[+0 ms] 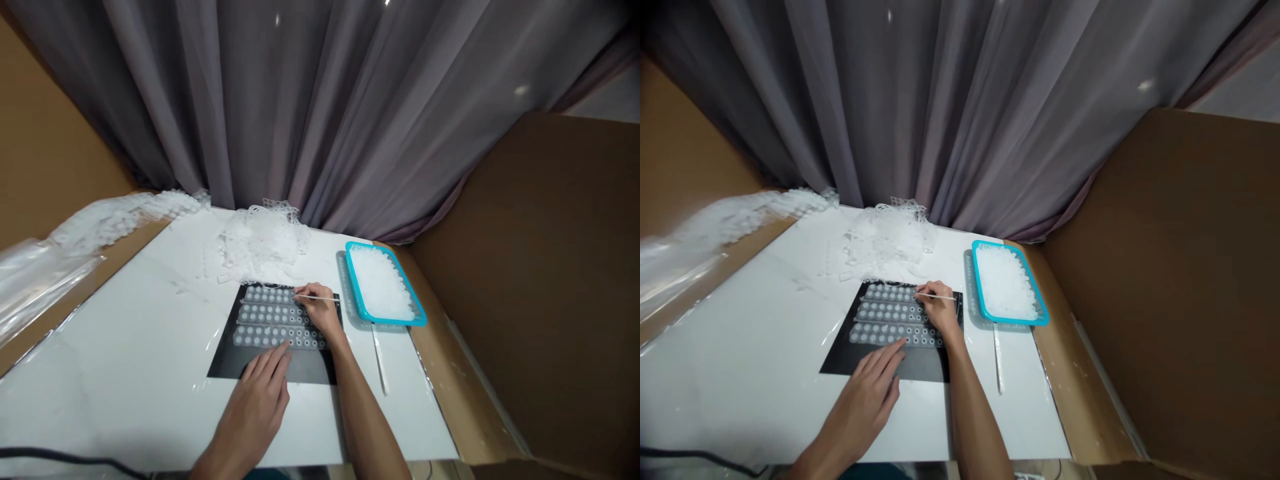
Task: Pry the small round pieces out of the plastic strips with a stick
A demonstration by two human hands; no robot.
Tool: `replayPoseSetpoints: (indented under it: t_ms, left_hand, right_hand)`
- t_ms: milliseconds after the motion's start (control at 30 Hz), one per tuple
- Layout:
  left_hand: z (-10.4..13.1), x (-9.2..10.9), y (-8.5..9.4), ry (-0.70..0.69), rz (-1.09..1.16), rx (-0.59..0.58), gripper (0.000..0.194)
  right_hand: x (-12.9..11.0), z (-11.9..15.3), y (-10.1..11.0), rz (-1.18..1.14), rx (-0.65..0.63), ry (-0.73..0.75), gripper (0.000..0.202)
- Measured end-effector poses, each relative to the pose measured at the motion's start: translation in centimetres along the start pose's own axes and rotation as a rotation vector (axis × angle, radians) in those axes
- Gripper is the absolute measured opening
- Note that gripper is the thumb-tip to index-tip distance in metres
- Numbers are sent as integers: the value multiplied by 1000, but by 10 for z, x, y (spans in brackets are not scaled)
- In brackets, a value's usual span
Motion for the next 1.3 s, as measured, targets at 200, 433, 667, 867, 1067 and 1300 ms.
replayPoseSetpoints:
  t_ms: [200,433,667,867,1067,1300]
  left_hand:
    - [0,0,0,0,0,-5,49]
    - [1,-1,-3,6,-4,-12,51]
    - [1,0,-1,-13,-60,-10,54]
    - [2,-1,-4,-38,-85,-7,54]
    - [2,-2,-8,-49,-107,-2,55]
    - [5,-1,-11,-79,-146,1,55]
  right_hand:
    - [-4,2,-2,62,24,-4,23]
    - [1,-3,-4,-39,17,-34,28]
    - [-1,-2,-2,-97,-11,-16,26]
    - [-1,-1,-1,-97,-12,-5,25]
    - [-1,-2,-2,-96,-15,11,23]
    - [-4,-2,-1,-2,-8,24,24]
Point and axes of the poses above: each hand's wrist, its own z-axis away from the middle knuckle, its own y-axis out of the back of the hand, x = y × z, the point moved 10 cm from there along -z, towards the middle knuckle, and after that the axes turned 10 degrees about -y, right-handed, at the moved point
